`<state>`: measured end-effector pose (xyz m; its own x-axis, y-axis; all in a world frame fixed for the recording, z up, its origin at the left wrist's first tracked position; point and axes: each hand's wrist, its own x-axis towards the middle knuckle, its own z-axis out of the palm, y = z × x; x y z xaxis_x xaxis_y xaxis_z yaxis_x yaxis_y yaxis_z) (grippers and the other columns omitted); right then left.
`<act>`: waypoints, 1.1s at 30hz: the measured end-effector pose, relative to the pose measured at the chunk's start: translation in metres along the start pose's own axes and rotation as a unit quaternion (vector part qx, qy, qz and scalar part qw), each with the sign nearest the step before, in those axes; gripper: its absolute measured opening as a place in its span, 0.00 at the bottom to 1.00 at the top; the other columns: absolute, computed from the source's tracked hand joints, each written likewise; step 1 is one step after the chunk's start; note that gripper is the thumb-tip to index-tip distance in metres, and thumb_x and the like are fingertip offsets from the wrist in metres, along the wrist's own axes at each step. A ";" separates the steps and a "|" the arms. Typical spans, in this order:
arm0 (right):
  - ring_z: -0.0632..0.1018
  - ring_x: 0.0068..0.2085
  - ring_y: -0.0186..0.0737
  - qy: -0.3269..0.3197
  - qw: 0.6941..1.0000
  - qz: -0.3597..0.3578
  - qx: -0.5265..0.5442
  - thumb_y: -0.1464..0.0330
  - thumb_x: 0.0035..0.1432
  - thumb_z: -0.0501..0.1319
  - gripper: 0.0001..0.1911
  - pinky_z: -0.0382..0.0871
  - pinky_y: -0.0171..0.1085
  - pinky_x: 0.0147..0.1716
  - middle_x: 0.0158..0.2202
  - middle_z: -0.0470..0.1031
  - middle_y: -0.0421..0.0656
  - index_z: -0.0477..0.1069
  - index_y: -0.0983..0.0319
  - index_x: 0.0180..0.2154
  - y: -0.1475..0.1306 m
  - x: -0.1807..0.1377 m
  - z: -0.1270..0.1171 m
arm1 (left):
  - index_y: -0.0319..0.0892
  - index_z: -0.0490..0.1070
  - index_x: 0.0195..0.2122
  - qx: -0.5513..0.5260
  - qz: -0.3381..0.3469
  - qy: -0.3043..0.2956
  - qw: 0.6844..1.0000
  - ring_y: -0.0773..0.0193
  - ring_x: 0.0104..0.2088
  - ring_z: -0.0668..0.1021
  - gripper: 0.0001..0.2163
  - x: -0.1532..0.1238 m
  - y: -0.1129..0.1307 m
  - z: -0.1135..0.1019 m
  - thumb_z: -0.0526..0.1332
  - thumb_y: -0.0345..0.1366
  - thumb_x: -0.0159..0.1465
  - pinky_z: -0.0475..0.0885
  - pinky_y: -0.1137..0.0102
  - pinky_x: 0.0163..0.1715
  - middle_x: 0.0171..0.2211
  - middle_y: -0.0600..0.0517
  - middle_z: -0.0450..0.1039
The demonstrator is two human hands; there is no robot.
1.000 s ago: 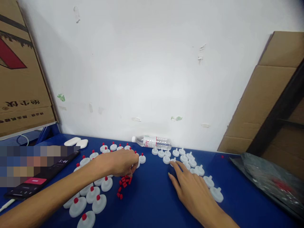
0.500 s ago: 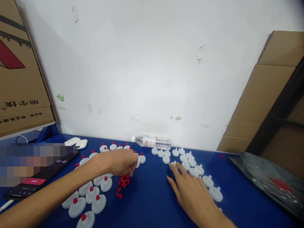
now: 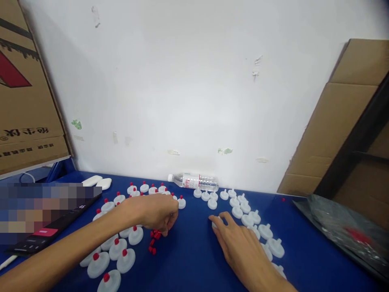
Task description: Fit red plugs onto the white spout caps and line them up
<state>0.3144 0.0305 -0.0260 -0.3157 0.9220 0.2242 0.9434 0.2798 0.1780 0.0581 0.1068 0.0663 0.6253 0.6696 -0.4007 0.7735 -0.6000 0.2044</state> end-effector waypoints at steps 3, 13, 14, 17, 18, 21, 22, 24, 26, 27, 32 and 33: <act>0.84 0.28 0.43 0.013 0.998 -0.032 0.049 0.72 0.76 0.51 0.18 0.73 0.39 0.24 0.53 0.76 0.46 0.69 0.53 0.60 -0.003 -0.002 -0.004 | 0.45 0.81 0.29 0.019 0.009 0.018 1.000 0.61 0.30 0.82 0.06 0.000 0.003 0.002 0.69 0.26 0.57 0.67 0.71 0.25 0.30 0.54 0.83; 0.83 0.33 0.42 0.042 0.978 -0.150 0.136 0.72 0.75 0.53 0.10 0.68 0.37 0.27 0.49 0.73 0.44 0.70 0.54 0.50 -0.013 -0.008 -0.021 | 0.47 0.80 0.34 0.072 0.035 0.094 0.992 0.57 0.34 0.83 0.05 -0.004 0.016 0.001 0.65 0.30 0.60 0.69 0.69 0.30 0.33 0.51 0.83; 0.83 0.33 0.42 0.042 0.978 -0.152 0.138 0.71 0.75 0.54 0.10 0.69 0.37 0.27 0.49 0.73 0.44 0.70 0.54 0.51 -0.013 -0.009 -0.021 | 0.47 0.80 0.34 0.073 0.036 0.097 0.992 0.57 0.34 0.83 0.05 -0.003 0.017 0.001 0.66 0.31 0.60 0.69 0.69 0.30 0.33 0.51 0.83; 0.83 0.34 0.42 0.040 0.977 -0.151 0.148 0.71 0.75 0.54 0.09 0.71 0.38 0.30 0.50 0.73 0.44 0.70 0.54 0.51 -0.013 -0.009 -0.020 | 0.47 0.81 0.35 0.077 0.041 0.100 0.991 0.57 0.35 0.83 0.04 -0.002 0.019 0.001 0.66 0.32 0.61 0.69 0.69 0.30 0.33 0.52 0.84; 0.83 0.34 0.42 0.038 0.976 -0.150 0.151 0.70 0.76 0.54 0.09 0.71 0.38 0.30 0.50 0.73 0.44 0.70 0.54 0.51 -0.013 -0.008 -0.020 | 0.47 0.81 0.35 0.079 0.041 0.100 0.991 0.57 0.35 0.84 0.04 -0.001 0.019 0.001 0.66 0.31 0.61 0.69 0.69 0.30 0.34 0.52 0.84; 0.83 0.35 0.43 0.035 0.976 -0.149 0.152 0.70 0.76 0.53 0.09 0.71 0.38 0.30 0.50 0.73 0.44 0.70 0.54 0.51 -0.013 -0.008 -0.021 | 0.47 0.81 0.34 0.087 0.042 0.101 0.990 0.56 0.35 0.84 0.05 0.003 0.019 0.005 0.67 0.30 0.60 0.67 0.69 0.29 0.33 0.52 0.84; 0.83 0.36 0.43 0.033 0.977 -0.150 0.149 0.69 0.76 0.53 0.09 0.71 0.38 0.30 0.50 0.73 0.44 0.70 0.54 0.51 -0.013 -0.008 -0.022 | 0.47 0.81 0.34 0.089 0.044 0.102 0.990 0.56 0.35 0.84 0.05 0.004 0.019 0.006 0.67 0.29 0.60 0.66 0.68 0.29 0.33 0.52 0.84; 0.83 0.35 0.43 0.028 0.978 -0.152 0.141 0.70 0.76 0.53 0.10 0.70 0.38 0.30 0.50 0.73 0.45 0.70 0.54 0.52 -0.013 -0.009 -0.023 | 0.46 0.81 0.34 0.094 0.048 0.107 0.989 0.55 0.35 0.84 0.05 0.006 0.019 0.008 0.67 0.29 0.60 0.66 0.68 0.29 0.33 0.51 0.84; 0.82 0.33 0.41 0.021 0.978 -0.158 0.134 0.72 0.74 0.54 0.12 0.67 0.37 0.29 0.51 0.74 0.44 0.69 0.53 0.53 -0.014 -0.009 -0.023 | 0.45 0.80 0.34 0.097 0.054 0.117 0.987 0.54 0.35 0.84 0.05 0.005 0.020 0.008 0.66 0.29 0.60 0.67 0.67 0.30 0.34 0.49 0.84; 0.82 0.32 0.41 0.018 0.978 -0.161 0.133 0.75 0.73 0.55 0.14 0.66 0.37 0.28 0.51 0.74 0.44 0.69 0.52 0.54 -0.014 -0.009 -0.023 | 0.45 0.80 0.34 0.095 0.058 0.123 0.986 0.54 0.35 0.84 0.05 0.005 0.021 0.007 0.65 0.29 0.60 0.68 0.67 0.30 0.34 0.49 0.83; 0.82 0.34 0.41 0.025 0.976 -0.164 0.139 0.81 0.66 0.55 0.23 0.59 0.36 0.26 0.52 0.74 0.45 0.68 0.52 0.55 -0.013 -0.009 -0.019 | 0.46 0.80 0.38 0.056 0.089 0.148 0.983 0.61 0.31 0.82 0.06 0.000 0.024 -0.001 0.64 0.31 0.62 0.70 0.70 0.30 0.35 0.54 0.84; 0.82 0.35 0.42 0.028 0.976 -0.163 0.138 0.81 0.66 0.55 0.22 0.58 0.36 0.26 0.53 0.74 0.45 0.68 0.52 0.54 -0.013 -0.009 -0.018 | 0.47 0.80 0.39 0.047 0.095 0.151 0.983 0.63 0.30 0.82 0.06 -0.001 0.024 -0.002 0.64 0.31 0.63 0.70 0.72 0.29 0.34 0.55 0.84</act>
<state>0.3034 0.0140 -0.0134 -0.6022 0.7574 0.2526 0.7802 0.6253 -0.0150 0.0767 0.0925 0.0733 0.7704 0.6329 -0.0765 0.6360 -0.7546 0.1615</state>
